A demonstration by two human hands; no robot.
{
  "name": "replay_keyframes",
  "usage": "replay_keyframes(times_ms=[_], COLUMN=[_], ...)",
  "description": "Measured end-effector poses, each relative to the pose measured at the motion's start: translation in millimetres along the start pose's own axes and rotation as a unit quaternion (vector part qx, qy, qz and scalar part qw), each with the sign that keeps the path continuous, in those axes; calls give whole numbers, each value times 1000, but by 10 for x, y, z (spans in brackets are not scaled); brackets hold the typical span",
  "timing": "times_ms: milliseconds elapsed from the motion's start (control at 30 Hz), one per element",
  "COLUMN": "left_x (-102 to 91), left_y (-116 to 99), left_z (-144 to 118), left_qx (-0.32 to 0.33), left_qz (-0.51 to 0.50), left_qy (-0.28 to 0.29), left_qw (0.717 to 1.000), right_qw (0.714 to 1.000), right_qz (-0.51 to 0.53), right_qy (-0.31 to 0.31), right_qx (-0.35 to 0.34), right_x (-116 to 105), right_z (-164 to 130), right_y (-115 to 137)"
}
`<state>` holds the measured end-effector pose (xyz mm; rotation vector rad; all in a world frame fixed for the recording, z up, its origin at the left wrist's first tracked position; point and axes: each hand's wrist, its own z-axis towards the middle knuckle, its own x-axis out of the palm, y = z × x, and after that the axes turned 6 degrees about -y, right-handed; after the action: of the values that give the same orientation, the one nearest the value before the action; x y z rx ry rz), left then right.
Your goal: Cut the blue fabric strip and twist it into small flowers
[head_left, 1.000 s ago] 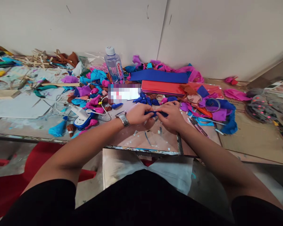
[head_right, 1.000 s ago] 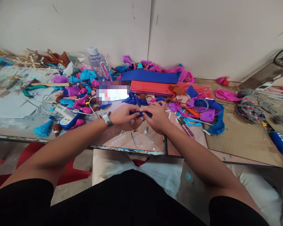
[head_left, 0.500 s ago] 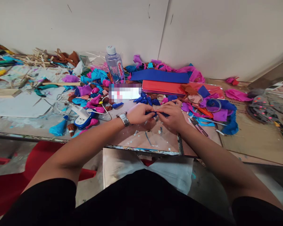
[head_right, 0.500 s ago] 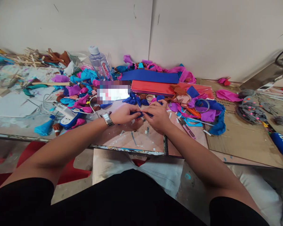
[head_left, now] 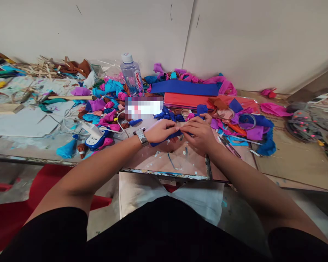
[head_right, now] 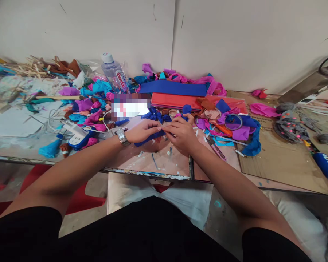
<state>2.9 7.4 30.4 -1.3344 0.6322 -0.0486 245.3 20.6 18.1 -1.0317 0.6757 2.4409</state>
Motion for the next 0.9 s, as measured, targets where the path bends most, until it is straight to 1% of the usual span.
replay_keyframes(times_ms=[100, 233, 400, 667, 900], left_x=[3, 2, 10, 3, 7], left_y=[10, 28, 35, 56, 63], left_z=[8, 14, 15, 34, 31], left_qx=[-6, -1, 8, 32, 33], left_qz=[-17, -5, -16, 27, 22], left_qy=[-4, -7, -5, -29, -32], left_qw=[1000, 1000, 1000, 999, 999], right_qw=[1000, 1000, 1000, 1000, 999], right_qz=[-7, -9, -11, -14, -16], right_qy=[-12, -2, -1, -8, 12], right_qx=[9, 27, 25, 21, 29], right_x=[-7, -22, -25, -12, -25], right_z=[1, 8, 13, 8, 19], right_y=[18, 47, 54, 51, 58])
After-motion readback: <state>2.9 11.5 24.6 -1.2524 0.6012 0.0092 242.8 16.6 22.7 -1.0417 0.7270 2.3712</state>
